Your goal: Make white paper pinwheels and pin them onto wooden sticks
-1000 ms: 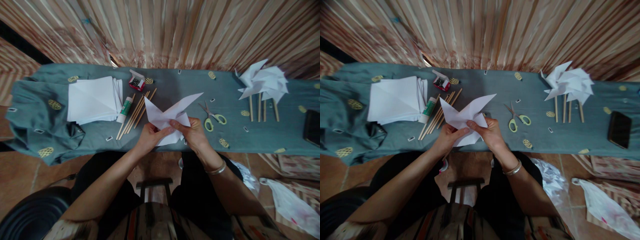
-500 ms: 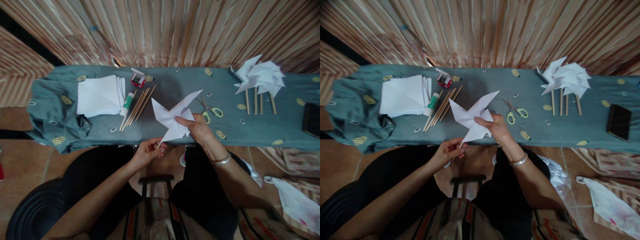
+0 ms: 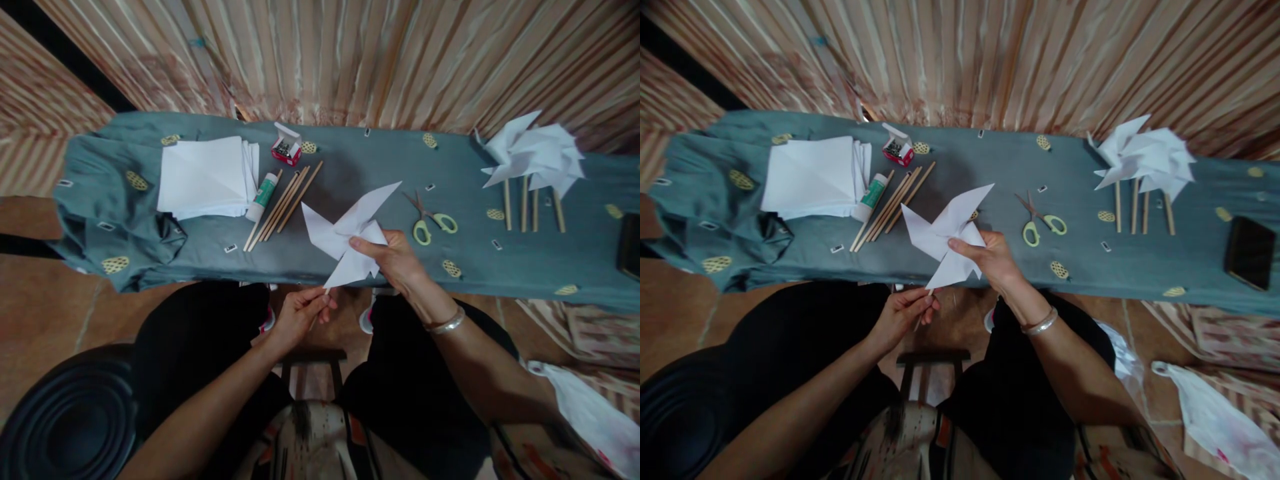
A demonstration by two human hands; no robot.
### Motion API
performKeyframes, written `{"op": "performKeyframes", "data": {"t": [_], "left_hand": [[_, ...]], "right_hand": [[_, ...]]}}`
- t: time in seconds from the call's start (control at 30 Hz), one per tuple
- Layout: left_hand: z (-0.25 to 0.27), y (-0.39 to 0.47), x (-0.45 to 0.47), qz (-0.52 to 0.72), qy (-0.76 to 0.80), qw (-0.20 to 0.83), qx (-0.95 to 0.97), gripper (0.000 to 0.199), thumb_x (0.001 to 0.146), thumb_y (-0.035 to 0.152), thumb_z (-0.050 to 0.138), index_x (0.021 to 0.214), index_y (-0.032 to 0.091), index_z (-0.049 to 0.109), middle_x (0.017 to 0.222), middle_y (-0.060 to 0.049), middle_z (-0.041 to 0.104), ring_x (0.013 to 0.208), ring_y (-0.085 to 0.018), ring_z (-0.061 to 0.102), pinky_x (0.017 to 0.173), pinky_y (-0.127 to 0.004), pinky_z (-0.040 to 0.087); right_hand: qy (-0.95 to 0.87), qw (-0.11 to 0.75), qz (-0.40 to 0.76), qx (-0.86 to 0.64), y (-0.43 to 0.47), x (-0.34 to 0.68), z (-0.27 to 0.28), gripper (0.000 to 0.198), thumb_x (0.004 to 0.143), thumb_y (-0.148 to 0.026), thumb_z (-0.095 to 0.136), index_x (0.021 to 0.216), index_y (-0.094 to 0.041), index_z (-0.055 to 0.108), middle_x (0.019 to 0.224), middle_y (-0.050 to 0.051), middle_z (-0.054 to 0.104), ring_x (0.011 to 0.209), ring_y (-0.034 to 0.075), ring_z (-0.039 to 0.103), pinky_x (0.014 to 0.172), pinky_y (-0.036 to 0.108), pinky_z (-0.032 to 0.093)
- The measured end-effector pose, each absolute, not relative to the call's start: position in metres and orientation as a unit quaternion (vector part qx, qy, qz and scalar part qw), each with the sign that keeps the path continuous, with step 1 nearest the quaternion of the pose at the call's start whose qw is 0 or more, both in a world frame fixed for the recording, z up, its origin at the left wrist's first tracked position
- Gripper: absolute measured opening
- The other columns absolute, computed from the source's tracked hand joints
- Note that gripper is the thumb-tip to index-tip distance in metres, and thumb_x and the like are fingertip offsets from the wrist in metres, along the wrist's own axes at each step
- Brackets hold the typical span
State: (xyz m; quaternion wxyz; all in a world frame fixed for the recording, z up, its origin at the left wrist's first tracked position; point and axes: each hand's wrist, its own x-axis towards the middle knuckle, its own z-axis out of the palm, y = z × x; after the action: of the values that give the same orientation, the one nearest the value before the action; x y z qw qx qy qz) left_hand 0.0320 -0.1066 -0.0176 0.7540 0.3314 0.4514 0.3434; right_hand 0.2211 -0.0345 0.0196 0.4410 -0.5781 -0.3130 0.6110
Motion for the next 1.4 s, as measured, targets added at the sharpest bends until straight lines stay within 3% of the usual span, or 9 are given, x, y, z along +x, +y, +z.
{"op": "performKeyframes", "data": {"t": [0.27, 0.47, 0.53, 0.63, 0.77, 1.03, 1.4], "left_hand": [[-0.017, -0.107, 0.046, 0.390, 0.443, 0.752, 0.293, 0.040, 0.066, 0.044, 0.084, 0.094, 0.015, 0.079, 0.071, -0.003, 0.072, 0.052, -0.008, 0.055, 0.054, -0.023, 0.044], [-0.013, -0.108, 0.050, 0.381, 0.437, 0.761, 0.292, 0.042, 0.064, 0.045, 0.086, 0.092, 0.014, 0.079, 0.071, -0.003, 0.072, 0.053, -0.009, 0.057, 0.057, -0.024, 0.047], [-0.007, -0.104, 0.048, 0.380, 0.428, 0.761, 0.304, 0.045, 0.061, 0.043, 0.088, 0.094, 0.014, 0.078, 0.077, -0.004, 0.074, 0.062, -0.012, 0.062, 0.063, -0.024, 0.050], [0.005, -0.093, 0.045, 0.423, 0.403, 0.743, 0.326, 0.060, 0.059, 0.047, 0.088, 0.109, 0.016, 0.074, 0.105, -0.009, 0.075, 0.091, -0.022, 0.069, 0.081, -0.031, 0.054], [0.021, -0.073, 0.048, 0.457, 0.427, 0.694, 0.357, 0.053, 0.061, 0.050, 0.086, 0.098, 0.014, 0.075, 0.106, -0.010, 0.076, 0.101, -0.026, 0.068, 0.093, -0.038, 0.052], [0.032, -0.050, 0.065, 0.472, 0.445, 0.689, 0.323, 0.044, 0.060, 0.040, 0.089, 0.091, 0.013, 0.073, 0.087, -0.004, 0.075, 0.077, -0.017, 0.068, 0.074, -0.029, 0.055], [0.019, -0.043, 0.064, 0.466, 0.457, 0.691, 0.311, 0.045, 0.060, 0.041, 0.089, 0.090, 0.011, 0.073, 0.083, -0.005, 0.073, 0.071, -0.016, 0.067, 0.067, -0.028, 0.054]], "right_hand": [[-0.308, 0.467, 0.615, -0.555, -0.033, 0.216, 0.030, 0.037, 0.046, -0.041, 0.093, 0.066, -0.016, 0.075, 0.065, 0.000, 0.072, 0.055, 0.012, 0.058, 0.055, 0.026, 0.043], [-0.312, 0.467, 0.612, -0.557, -0.033, 0.216, 0.030, 0.038, 0.044, -0.041, 0.093, 0.067, -0.016, 0.075, 0.065, 0.000, 0.071, 0.055, 0.012, 0.057, 0.054, 0.026, 0.044], [-0.327, 0.453, 0.612, -0.560, -0.035, 0.214, 0.029, 0.039, 0.044, -0.042, 0.092, 0.066, -0.016, 0.074, 0.062, 0.000, 0.069, 0.053, 0.012, 0.055, 0.052, 0.026, 0.042], [-0.351, 0.420, 0.620, -0.561, -0.038, 0.208, 0.031, 0.040, 0.043, -0.044, 0.091, 0.065, -0.015, 0.073, 0.059, -0.001, 0.066, 0.051, 0.011, 0.054, 0.050, 0.025, 0.042], [-0.390, 0.392, 0.611, -0.566, -0.042, 0.202, 0.037, 0.040, 0.044, -0.047, 0.089, 0.058, -0.016, 0.068, 0.054, -0.002, 0.060, 0.048, 0.009, 0.048, 0.045, 0.023, 0.037], [-0.372, 0.420, 0.589, -0.581, -0.039, 0.203, 0.038, 0.045, 0.038, -0.048, 0.091, 0.050, -0.017, 0.061, 0.049, -0.005, 0.053, 0.047, 0.007, 0.042, 0.042, 0.021, 0.032], [-0.349, 0.429, 0.599, -0.578, -0.035, 0.200, 0.027, 0.036, 0.043, -0.043, 0.090, 0.056, -0.017, 0.069, 0.055, -0.001, 0.062, 0.051, 0.011, 0.048, 0.048, 0.025, 0.038]]}}
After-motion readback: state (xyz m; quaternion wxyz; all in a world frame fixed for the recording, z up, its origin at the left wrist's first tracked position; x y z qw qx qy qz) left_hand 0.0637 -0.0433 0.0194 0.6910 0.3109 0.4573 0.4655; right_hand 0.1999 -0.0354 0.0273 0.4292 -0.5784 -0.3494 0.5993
